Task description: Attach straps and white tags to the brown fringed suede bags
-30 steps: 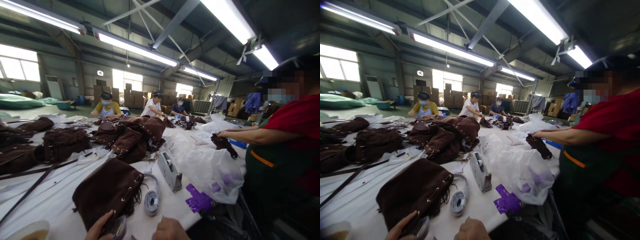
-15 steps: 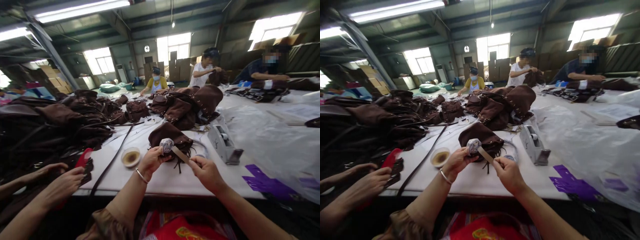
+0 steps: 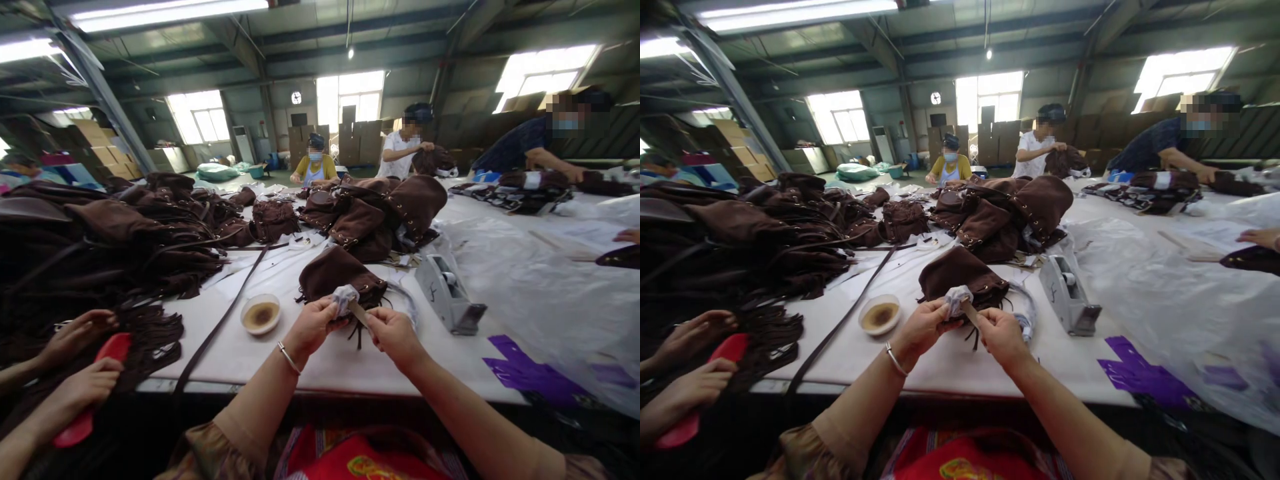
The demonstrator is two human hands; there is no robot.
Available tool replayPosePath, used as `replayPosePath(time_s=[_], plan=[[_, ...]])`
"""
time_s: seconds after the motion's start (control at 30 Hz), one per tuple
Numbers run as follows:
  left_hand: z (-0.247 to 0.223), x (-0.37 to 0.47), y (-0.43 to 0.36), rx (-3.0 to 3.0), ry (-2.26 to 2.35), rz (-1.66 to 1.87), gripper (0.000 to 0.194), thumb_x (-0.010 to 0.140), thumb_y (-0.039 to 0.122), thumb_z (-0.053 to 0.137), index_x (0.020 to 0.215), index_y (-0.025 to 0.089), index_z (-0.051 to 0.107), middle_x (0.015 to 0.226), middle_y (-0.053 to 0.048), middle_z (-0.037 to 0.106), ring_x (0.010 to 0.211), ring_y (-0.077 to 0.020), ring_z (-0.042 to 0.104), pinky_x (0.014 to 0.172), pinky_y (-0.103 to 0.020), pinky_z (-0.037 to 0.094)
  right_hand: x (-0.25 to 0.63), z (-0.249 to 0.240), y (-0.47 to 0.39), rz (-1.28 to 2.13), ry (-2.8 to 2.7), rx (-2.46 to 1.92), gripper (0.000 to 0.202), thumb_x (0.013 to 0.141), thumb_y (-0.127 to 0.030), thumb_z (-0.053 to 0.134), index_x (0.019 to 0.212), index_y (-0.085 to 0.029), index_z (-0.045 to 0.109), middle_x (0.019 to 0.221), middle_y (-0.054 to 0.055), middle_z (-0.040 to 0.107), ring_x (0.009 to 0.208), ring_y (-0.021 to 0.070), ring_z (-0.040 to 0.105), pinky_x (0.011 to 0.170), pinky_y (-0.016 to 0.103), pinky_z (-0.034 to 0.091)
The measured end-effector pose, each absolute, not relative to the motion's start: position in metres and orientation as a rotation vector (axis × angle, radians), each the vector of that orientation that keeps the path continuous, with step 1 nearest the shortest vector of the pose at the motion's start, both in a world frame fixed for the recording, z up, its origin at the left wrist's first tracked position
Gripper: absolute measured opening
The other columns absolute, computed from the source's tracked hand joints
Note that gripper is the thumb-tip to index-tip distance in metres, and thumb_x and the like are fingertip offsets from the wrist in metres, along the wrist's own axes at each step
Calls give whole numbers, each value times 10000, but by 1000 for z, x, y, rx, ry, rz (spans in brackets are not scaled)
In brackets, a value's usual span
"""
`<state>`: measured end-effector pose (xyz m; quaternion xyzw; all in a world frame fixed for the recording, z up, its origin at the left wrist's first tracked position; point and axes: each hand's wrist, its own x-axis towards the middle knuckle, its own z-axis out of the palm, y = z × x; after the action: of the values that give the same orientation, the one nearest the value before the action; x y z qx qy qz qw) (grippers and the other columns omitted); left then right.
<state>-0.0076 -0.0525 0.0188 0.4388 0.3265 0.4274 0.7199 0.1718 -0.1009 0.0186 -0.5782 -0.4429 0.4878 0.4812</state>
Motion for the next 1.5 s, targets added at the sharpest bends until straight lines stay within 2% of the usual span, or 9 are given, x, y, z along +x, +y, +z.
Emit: replayPosePath(time_s=[0.1,0.23,0.63,0.77,0.87,1.03,1.13,1.27,1.5], plan=[[21,-5,-55,1276,812,948,263,781,386,706,738,126,713,1293,-121,559,1101,-263,562,969,-411,461,165,7,-95,1383,-881,-1199,370,671,-487,730,792,-167,590,463,-75,457,364,47,337,353,173,200],[27,-4,-56,1689,949,902,228,813,248,619,611,149,657,1213,-108,620,1206,-251,515,1071,-354,350,158,-9,-92,1501,-761,-1028,400,656,-471,782,825,-176,570,493,-94,433,377,32,310,364,167,189],[12,-3,-49,1703,929,900,244,800,295,582,631,136,658,959,-73,637,874,-178,586,791,-269,468,182,-6,-97,1105,-1407,-1334,402,852,-557,583,862,-161,652,476,-58,431,405,89,353,390,223,283],[10,0,-48,1593,949,970,267,781,344,605,635,135,684,975,-83,648,807,-182,591,713,-281,473,182,-7,-114,536,-1702,-1335,421,881,-426,594,1211,-166,583,823,76,675,628,178,607,598,312,523],[13,0,-47,1624,964,969,274,773,336,618,584,147,679,966,-70,675,819,-190,601,746,-292,477,189,-5,-122,126,-2081,-1058,396,901,-242,558,1291,-173,544,1110,155,675,966,258,656,858,411,540],[21,2,-48,1902,975,915,246,772,214,608,540,166,675,1000,-54,697,952,-203,609,881,-289,464,200,22,-114,-244,-2409,-922,335,919,-89,437,1165,-168,651,961,123,721,861,219,663,831,370,527],[22,6,-54,2036,1009,880,214,793,211,620,609,166,721,1106,-85,668,1010,-223,609,936,-302,460,198,39,-101,-198,-2429,-1012,253,908,-133,495,1003,-198,720,940,108,707,873,216,638,852,368,502],[19,9,-62,2154,994,872,209,833,273,624,749,146,767,1200,-141,613,1082,-267,592,998,-337,446,194,39,-82,176,-2132,-1125,172,842,-195,571,792,-208,734,1204,108,633,1112,255,579,965,404,461],[15,0,-67,2202,844,812,187,846,271,609,795,174,760,1189,-112,620,1121,-247,576,1007,-325,441,189,24,-82,802,-1801,-1332,117,765,-292,639,756,-203,715,776,31,709,756,185,634,738,307,504]])
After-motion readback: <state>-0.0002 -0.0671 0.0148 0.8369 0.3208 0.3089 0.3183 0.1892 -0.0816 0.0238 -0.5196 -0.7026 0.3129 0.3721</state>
